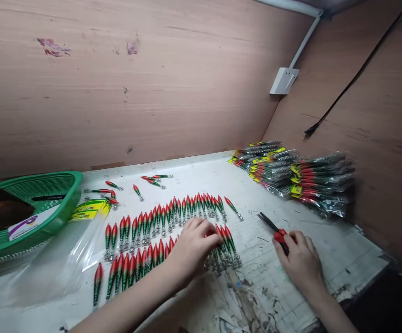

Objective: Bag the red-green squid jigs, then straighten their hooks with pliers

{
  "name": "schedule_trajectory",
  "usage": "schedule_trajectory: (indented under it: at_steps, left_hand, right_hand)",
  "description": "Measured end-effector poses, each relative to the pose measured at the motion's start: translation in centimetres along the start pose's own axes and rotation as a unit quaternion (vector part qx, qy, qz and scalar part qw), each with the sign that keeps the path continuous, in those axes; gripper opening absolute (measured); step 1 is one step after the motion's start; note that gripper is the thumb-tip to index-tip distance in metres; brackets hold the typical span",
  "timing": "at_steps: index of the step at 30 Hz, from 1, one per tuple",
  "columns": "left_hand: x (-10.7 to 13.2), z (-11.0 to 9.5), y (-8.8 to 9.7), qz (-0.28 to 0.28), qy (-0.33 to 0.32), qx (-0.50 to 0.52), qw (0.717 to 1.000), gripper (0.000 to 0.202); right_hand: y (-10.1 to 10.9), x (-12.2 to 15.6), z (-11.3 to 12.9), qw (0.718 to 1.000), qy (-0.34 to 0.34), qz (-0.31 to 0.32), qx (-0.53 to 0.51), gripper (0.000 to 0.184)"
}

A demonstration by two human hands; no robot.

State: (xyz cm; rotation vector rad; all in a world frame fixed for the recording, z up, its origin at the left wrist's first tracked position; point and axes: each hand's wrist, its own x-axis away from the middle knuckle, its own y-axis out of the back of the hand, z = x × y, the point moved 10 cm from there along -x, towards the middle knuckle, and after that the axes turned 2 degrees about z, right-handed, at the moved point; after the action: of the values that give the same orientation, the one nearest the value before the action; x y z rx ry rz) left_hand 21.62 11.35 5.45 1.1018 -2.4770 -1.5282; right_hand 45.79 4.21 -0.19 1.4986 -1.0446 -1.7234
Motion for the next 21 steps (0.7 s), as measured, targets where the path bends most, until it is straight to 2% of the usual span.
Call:
schedule_trajectory:
  at_steps: [2,4,6,9,12,14,16,18,21]
  left_hand:
    - [-3.3,-1.4,-3.1,0.052,-0.083,-0.032,0.995,0.017]
    - [-6.0,-1.9,-5.4,0.089,-0.124,-0.032,0.988,0.013]
    - [-7.7,-2.0,-7.3,0.12,-0.15,-0.028,0.981,0.009]
    - [-8.2,-2.1,-9.5,0.168,-0.181,-0.028,0.969,0.014]
    - [-7.3,-2.3,-10.3,0.194,-0.185,-0.029,0.963,0.022]
    - [-6.6,-1.9,-9.4,0.187,-0.166,-0.037,0.968,0.028]
    - [-6.2,-0.1,-7.2,0.157,-0.121,-0.056,0.979,0.031]
    - [-5.9,3.5,-3.4,0.105,-0.047,-0.092,0.989,0.03]
    - [-4.5,11.9,4.0,0.011,0.108,-0.181,0.978,0.031]
  right_hand:
    - [-0.2,0.1,0.3,1.0,0.007,-0.012,0.013,0.034]
    - [-0.1,0.2,0.7,0.999,0.015,-0.021,0.018,0.034]
    - [0.1,0.3,0.8,0.999,0.023,-0.027,0.019,0.033]
    - [0.3,0.4,0.8,0.999,0.029,-0.034,0.016,0.034]
    - [0.5,0.4,0.8,0.999,0.029,-0.04,0.009,0.037]
    - [0.5,0.4,0.8,0.999,0.033,-0.042,0.001,0.039]
    - [0.4,0.4,0.6,0.998,0.043,-0.049,-0.009,0.042]
    - [0.4,0.5,0.3,0.996,0.059,-0.07,-0.013,0.046]
    - [-0.5,1.0,-0.6,0.992,0.08,-0.097,-0.008,0.049]
